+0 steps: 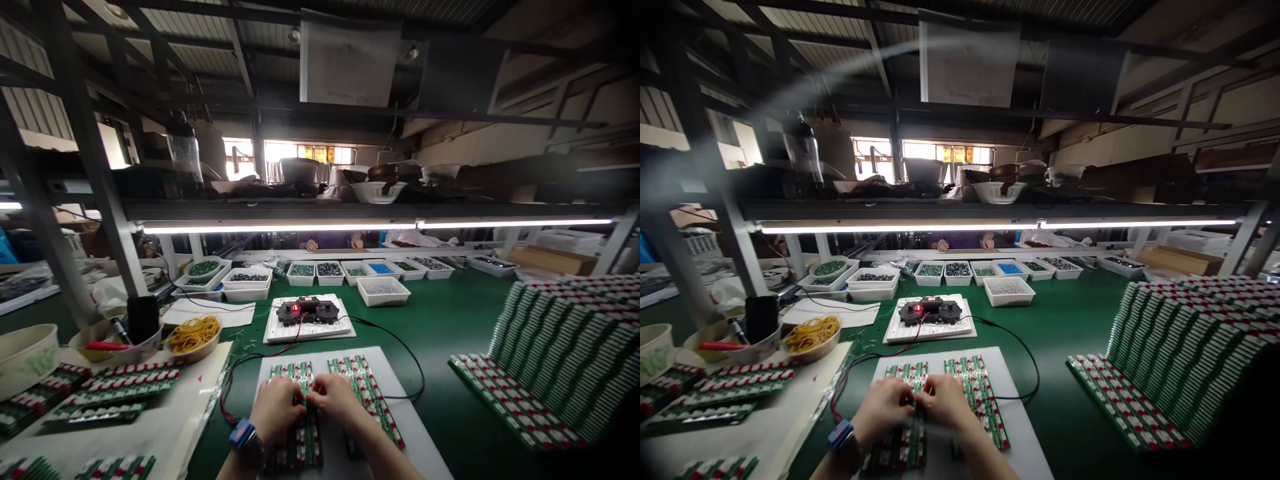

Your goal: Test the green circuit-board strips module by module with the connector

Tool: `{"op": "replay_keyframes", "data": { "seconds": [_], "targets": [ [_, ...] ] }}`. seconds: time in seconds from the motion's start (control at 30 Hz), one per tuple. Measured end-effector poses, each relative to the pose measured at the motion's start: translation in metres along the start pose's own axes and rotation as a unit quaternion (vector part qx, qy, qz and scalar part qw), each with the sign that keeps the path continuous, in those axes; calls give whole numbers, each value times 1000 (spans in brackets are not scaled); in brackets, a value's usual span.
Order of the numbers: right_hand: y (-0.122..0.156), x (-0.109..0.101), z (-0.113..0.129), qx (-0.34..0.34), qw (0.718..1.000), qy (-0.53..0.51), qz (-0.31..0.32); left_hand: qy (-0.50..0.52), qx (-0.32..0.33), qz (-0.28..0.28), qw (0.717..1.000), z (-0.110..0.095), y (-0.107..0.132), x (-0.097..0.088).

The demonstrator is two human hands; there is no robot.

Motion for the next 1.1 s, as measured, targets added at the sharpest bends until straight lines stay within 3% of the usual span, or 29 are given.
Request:
{"op": "replay_keyframes", "data": {
  "seconds": [0.2,0.7,0.87,1.1],
  "targets": [
    [8,-1,-2,-26,1000,-7,1,45,21,-27,998,6,2,12],
    [11,-5,2,-32,999,-18,-7,59,6,12,998,6,3,10],
    [8,-3,0,-5,1000,-23,-1,37,8,-4,999,2,6,8],
    [9,-5,0,-45,998,-50,-6,10,53,-48,997,-3,10,3]
  ]
}}
Point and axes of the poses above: each hand's wrist, its own y-axis away from the middle knuckle, its own x-axis out of the palm, z = x × y, the point moved 5 cm from there along -y, towards the middle knuckle, and after that the axes turned 13 degrees about z, right-handed, at the moved point
